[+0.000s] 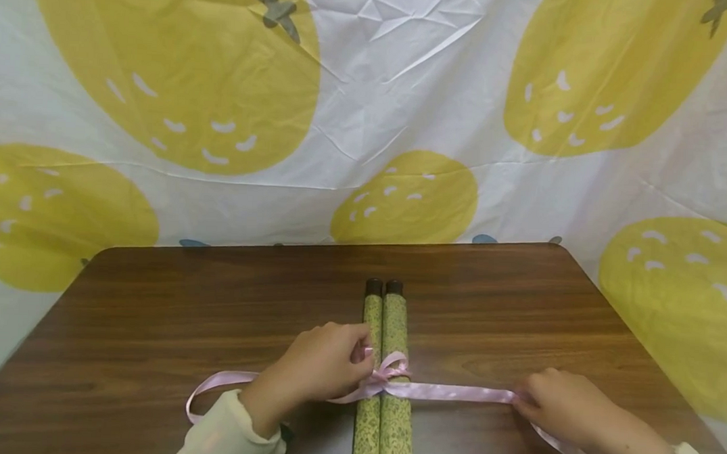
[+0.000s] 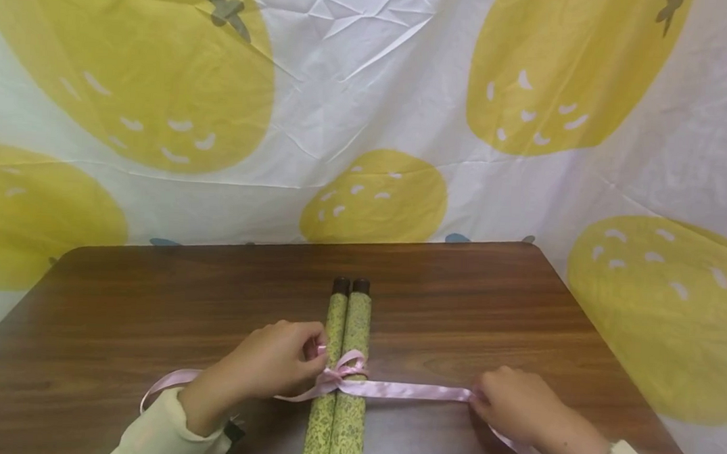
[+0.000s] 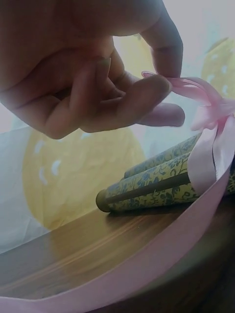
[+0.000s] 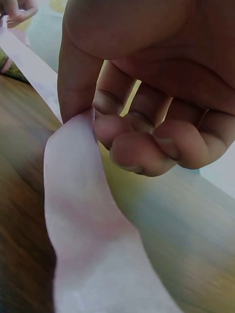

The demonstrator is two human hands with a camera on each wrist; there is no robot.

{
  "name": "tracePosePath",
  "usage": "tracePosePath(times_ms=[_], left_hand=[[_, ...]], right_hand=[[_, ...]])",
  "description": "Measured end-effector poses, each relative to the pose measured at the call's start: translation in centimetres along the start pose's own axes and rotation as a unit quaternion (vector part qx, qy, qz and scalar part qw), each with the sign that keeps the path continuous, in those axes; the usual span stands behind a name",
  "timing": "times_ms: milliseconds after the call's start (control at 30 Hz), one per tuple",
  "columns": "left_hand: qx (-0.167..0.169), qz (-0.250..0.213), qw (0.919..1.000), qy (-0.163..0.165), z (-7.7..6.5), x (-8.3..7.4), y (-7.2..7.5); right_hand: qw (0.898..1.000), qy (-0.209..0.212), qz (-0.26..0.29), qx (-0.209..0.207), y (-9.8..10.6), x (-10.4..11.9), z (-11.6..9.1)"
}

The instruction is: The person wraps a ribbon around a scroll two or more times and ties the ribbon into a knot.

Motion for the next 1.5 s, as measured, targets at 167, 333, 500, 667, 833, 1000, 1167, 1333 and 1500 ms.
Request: tracePosePath(times_ms=[167,333,500,667,833,1000,1167,1333,1500], left_hand=[[0.021,0.019,0.9996,0.003,-0.2,0.5,-0.4],[0.031,0.048,0.9983,-0.008,-0.5,0.6,-0.6],[0.034,0.053,0.9979,-0.016,-0.6,0.7,-0.6],[0.043,0.057,0.9975,-0.008,-0.4,1.1,-0.8],[0.047,0.068,0.9966,0.002,-0.3,1.5,-0.9],[0.048,0.07,0.9964,0.004,-0.4,1.5,-0.9],[0.057,0.066,0.9961,0.004,-0.3,1.5,-1.4],[0.044,0.042,0.998,-0.018,0.0,0.8,-1.3],[-0.008,0.03,0.9982,-0.052,0.0,-0.6,-0.8]], right_hand=[[1.0,-0.007,-0.001,0.005,-0.2,-0.6,0.2],[0.999,-0.032,0.002,0.02,-0.3,-1.4,0.2],[0.999,-0.038,0.011,0.027,-0.5,-2.0,0.3],[0.999,-0.04,0.015,0.028,-0.5,-2.6,0.2],[0.999,-0.045,0.006,0.023,-0.4,-3.1,0.0],[0.999,-0.047,0.003,0.025,-0.5,-3.3,0.0],[0.998,-0.047,0.018,0.043,0.3,-3.0,0.0],[0.998,-0.031,0.041,0.029,2.7,-1.8,0.6],[0.996,0.015,0.084,-0.01,3.6,1.7,2.6]])
Point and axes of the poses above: each hand's wrist, its own z-axis towards the middle knuckle, its own y-axis out of the back of the hand, x = y × z, the point moved 9 cm from there along z, towards the middle knuckle, and after that the axes turned 1 degree about -x, right-handed, at the moved point
